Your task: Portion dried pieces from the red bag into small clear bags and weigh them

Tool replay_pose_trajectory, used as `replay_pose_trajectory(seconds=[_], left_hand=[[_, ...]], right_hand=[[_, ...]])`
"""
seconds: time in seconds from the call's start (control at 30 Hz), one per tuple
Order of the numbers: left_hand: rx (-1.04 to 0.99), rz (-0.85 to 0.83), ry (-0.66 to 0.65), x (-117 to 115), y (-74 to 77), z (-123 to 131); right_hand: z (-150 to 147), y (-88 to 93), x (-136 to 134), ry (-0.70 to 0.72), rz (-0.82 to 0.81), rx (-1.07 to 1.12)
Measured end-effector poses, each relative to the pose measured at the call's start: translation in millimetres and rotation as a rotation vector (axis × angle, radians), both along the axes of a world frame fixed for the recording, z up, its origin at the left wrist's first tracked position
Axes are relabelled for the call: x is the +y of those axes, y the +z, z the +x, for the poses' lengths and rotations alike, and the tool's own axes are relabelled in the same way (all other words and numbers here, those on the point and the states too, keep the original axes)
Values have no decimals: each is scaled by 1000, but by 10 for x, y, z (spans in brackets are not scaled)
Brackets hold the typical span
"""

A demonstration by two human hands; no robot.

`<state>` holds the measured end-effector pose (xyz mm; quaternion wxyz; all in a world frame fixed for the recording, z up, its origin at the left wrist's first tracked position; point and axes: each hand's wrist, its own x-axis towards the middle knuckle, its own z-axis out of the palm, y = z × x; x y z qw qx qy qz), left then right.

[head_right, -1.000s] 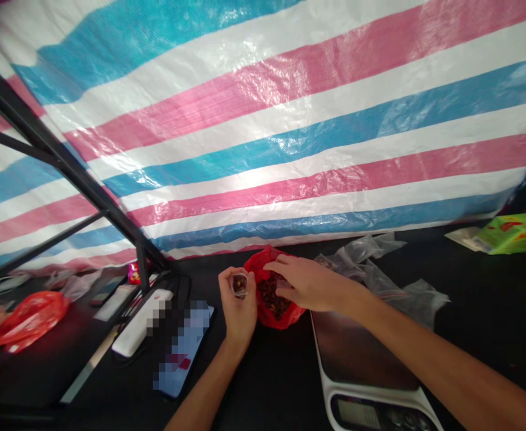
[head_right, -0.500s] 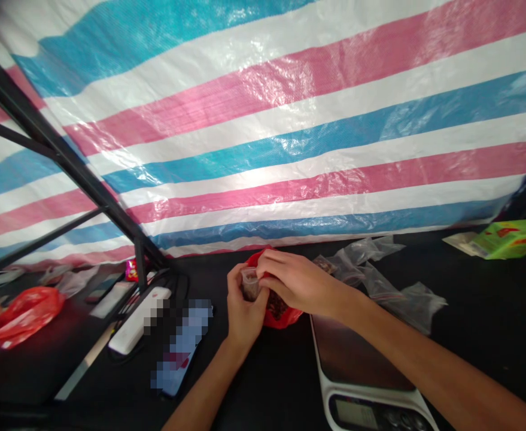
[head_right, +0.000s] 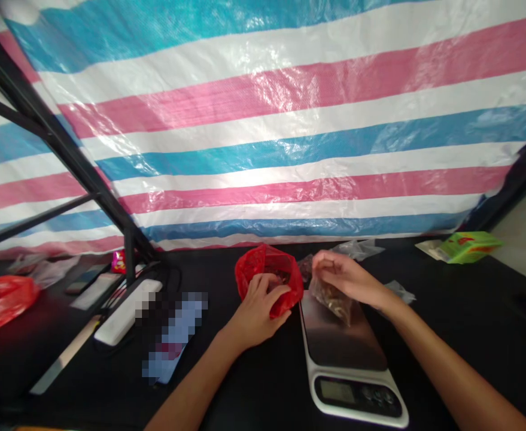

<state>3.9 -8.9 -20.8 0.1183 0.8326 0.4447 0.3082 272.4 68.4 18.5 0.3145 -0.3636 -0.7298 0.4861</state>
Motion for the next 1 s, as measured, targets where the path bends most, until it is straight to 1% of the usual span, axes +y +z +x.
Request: replay_pose_trajectory(seconds=[0.07, 0.1, 0.2, 0.27, 0.33, 0.47, 0.6, 0.7, 0.87, 1.0], left_hand=[[0, -7, 73, 14, -53, 16], [-16, -9, 114, 24, -81, 25], [-59, -13, 224, 51, -147, 45], [-69, -22, 250, 60, -164, 47], [-76, -39, 243, 58, -163, 44], [-88, -57, 208, 33, -135, 37], [-139, -18, 218, 21, -92, 29], [-184, -7, 214, 24, -43, 13], [-220, 1, 144, 24, 44, -10], [-274, 32, 169, 40, 62, -25]], right_hand=[[22, -68, -89, 55, 8, -103], [14, -87, -123, 69, 55, -155], [-30, -85, -161, 83, 267, -262], [-34, -52, -149, 79, 365, -269], [-9, -13, -130, 49, 410, -241], [47, 48, -121, -65, 441, -192], [41, 55, -126, -95, 473, -199], [26, 33, -118, -84, 504, -212], [14, 37, -149, -6, 530, -282], [-14, 69, -211, 59, 498, -373]])
